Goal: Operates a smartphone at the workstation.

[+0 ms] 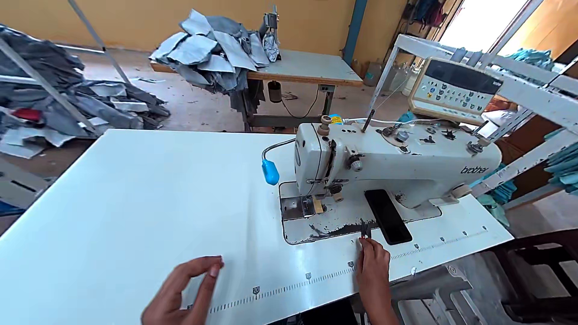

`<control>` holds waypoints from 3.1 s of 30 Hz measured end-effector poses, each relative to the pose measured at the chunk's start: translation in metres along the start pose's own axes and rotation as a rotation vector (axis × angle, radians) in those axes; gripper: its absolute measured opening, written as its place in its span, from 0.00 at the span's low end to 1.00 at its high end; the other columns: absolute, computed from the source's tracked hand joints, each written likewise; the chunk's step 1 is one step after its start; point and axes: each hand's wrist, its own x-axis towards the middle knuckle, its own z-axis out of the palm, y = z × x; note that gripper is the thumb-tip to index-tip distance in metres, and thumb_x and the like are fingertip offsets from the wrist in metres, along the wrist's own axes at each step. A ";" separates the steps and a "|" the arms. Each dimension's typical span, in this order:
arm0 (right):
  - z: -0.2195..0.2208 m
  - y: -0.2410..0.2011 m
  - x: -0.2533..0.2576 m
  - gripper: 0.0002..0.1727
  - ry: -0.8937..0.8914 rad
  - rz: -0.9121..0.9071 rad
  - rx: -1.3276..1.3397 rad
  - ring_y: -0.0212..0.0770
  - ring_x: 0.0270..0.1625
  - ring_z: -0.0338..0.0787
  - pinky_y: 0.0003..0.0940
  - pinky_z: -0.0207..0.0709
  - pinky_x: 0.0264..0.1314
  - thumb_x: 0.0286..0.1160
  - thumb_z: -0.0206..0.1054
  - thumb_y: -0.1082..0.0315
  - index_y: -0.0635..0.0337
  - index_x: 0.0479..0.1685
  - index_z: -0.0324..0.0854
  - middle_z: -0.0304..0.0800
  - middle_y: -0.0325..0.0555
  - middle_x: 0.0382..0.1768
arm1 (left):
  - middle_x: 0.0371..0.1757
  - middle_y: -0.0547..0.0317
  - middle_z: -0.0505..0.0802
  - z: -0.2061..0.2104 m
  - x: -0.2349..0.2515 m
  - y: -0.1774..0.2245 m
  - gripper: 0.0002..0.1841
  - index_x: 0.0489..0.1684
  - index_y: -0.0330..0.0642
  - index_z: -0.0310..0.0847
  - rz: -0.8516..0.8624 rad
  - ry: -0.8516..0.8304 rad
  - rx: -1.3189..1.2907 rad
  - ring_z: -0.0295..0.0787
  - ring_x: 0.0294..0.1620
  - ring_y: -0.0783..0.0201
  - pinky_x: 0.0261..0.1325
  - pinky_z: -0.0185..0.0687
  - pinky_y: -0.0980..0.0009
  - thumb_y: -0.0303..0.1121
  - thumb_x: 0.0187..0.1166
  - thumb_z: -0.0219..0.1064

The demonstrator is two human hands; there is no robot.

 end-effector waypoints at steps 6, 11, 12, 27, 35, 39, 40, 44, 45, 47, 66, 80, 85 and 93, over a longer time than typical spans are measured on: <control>-0.003 -0.007 0.015 0.14 -0.123 -0.072 0.237 0.64 0.55 0.90 0.54 0.83 0.58 0.70 0.67 0.79 0.71 0.53 0.90 0.92 0.64 0.52 | 0.46 0.44 0.95 0.028 -0.018 0.007 0.13 0.42 0.31 0.88 0.095 -0.059 0.043 0.90 0.56 0.64 0.64 0.80 0.72 0.33 0.85 0.62; -0.033 0.036 0.079 0.29 -0.092 0.085 0.152 0.78 0.66 0.79 0.76 0.69 0.65 0.72 0.76 0.58 0.75 0.64 0.82 0.84 0.77 0.60 | 0.47 0.44 0.95 0.029 -0.018 0.006 0.13 0.42 0.34 0.89 0.117 -0.079 0.083 0.90 0.57 0.61 0.64 0.78 0.70 0.34 0.85 0.62; -0.037 0.044 0.095 0.39 -0.139 0.189 0.097 0.83 0.71 0.72 0.79 0.63 0.66 0.69 0.79 0.54 0.76 0.73 0.74 0.76 0.82 0.66 | 0.47 0.43 0.95 0.028 -0.019 0.005 0.13 0.42 0.33 0.89 0.115 -0.079 0.090 0.90 0.56 0.61 0.64 0.79 0.70 0.33 0.85 0.62; -0.024 0.078 0.144 0.57 -0.410 0.457 -0.065 0.80 0.80 0.62 0.74 0.60 0.71 0.63 0.83 0.46 0.75 0.84 0.55 0.59 0.84 0.77 | 0.46 0.41 0.96 0.047 -0.027 0.008 0.13 0.41 0.33 0.90 0.137 -0.155 0.197 0.91 0.53 0.52 0.65 0.77 0.63 0.32 0.83 0.61; -0.043 0.069 0.124 0.61 -0.544 0.483 -0.123 0.79 0.83 0.59 0.71 0.60 0.77 0.67 0.81 0.50 0.73 0.92 0.42 0.55 0.82 0.82 | 0.44 0.47 0.96 0.077 -0.024 0.010 0.11 0.41 0.36 0.90 0.175 -0.170 0.068 0.92 0.51 0.59 0.62 0.79 0.69 0.33 0.82 0.63; -0.047 0.055 0.108 0.62 -0.444 0.508 -0.101 0.79 0.80 0.64 0.71 0.62 0.76 0.57 0.87 0.53 0.74 0.89 0.50 0.62 0.83 0.78 | 0.46 0.49 0.95 0.098 -0.020 0.043 0.14 0.48 0.28 0.87 -0.283 -0.407 -0.379 0.94 0.43 0.69 0.47 0.90 0.74 0.31 0.87 0.58; -0.049 0.048 0.098 0.62 -0.425 0.505 -0.089 0.80 0.79 0.65 0.72 0.63 0.75 0.55 0.87 0.52 0.75 0.88 0.52 0.63 0.84 0.77 | 0.52 0.49 0.94 0.105 -0.015 0.056 0.16 0.54 0.28 0.84 -0.480 -0.504 -0.519 0.95 0.48 0.65 0.50 0.92 0.68 0.32 0.89 0.54; -0.059 0.019 0.050 0.65 -0.396 0.501 -0.090 0.80 0.77 0.68 0.71 0.65 0.74 0.52 0.87 0.51 0.75 0.89 0.51 0.67 0.83 0.75 | 0.75 0.40 0.83 0.148 -0.013 0.087 0.24 0.77 0.27 0.71 -0.847 -0.744 -0.878 0.83 0.74 0.56 0.77 0.77 0.61 0.38 0.93 0.47; -0.062 0.014 0.038 0.66 -0.385 0.491 -0.101 0.80 0.75 0.70 0.71 0.65 0.73 0.51 0.87 0.50 0.76 0.89 0.51 0.69 0.83 0.74 | 0.78 0.39 0.79 0.156 -0.013 0.092 0.26 0.81 0.28 0.65 -0.894 -0.794 -0.911 0.79 0.78 0.56 0.80 0.73 0.62 0.39 0.94 0.45; -0.067 0.008 0.015 0.66 -0.343 0.460 -0.112 0.80 0.72 0.73 0.72 0.66 0.70 0.49 0.87 0.49 0.77 0.88 0.52 0.72 0.82 0.70 | 0.79 0.39 0.78 0.169 -0.013 0.102 0.27 0.85 0.29 0.59 -0.988 -0.851 -0.956 0.78 0.78 0.57 0.80 0.72 0.62 0.40 0.96 0.42; -0.077 0.051 -0.031 0.32 -0.239 1.283 1.442 0.43 0.41 0.97 0.43 0.93 0.39 0.95 0.34 0.43 0.57 0.55 0.78 0.95 0.49 0.41 | 0.58 0.48 0.93 0.179 -0.040 0.098 0.30 0.91 0.36 0.52 -1.123 -0.852 -1.027 0.98 0.47 0.59 0.53 0.95 0.62 0.21 0.88 0.54; -0.077 0.062 -0.050 0.28 -0.411 1.159 1.858 0.49 0.52 0.98 0.48 0.93 0.50 0.87 0.53 0.40 0.54 0.62 0.82 0.96 0.55 0.50 | 0.57 0.52 0.93 0.172 -0.045 0.084 0.30 0.90 0.36 0.54 -1.064 -0.960 -0.973 0.97 0.46 0.63 0.51 0.94 0.64 0.20 0.87 0.55; -0.083 0.061 -0.051 0.25 -0.447 1.173 1.829 0.50 0.51 0.98 0.48 0.93 0.49 0.88 0.53 0.44 0.56 0.61 0.81 0.96 0.56 0.50 | 0.58 0.53 0.93 0.169 -0.045 0.085 0.30 0.90 0.35 0.54 -1.058 -0.948 -0.977 0.97 0.46 0.64 0.52 0.94 0.65 0.20 0.87 0.54; -0.079 0.056 -0.053 0.30 -0.428 1.133 1.876 0.51 0.54 0.97 0.50 0.93 0.52 0.85 0.54 0.39 0.55 0.63 0.80 0.95 0.56 0.52 | 0.61 0.53 0.92 0.168 -0.044 0.084 0.29 0.90 0.35 0.54 -1.005 -0.958 -0.973 0.97 0.48 0.64 0.53 0.94 0.65 0.21 0.88 0.54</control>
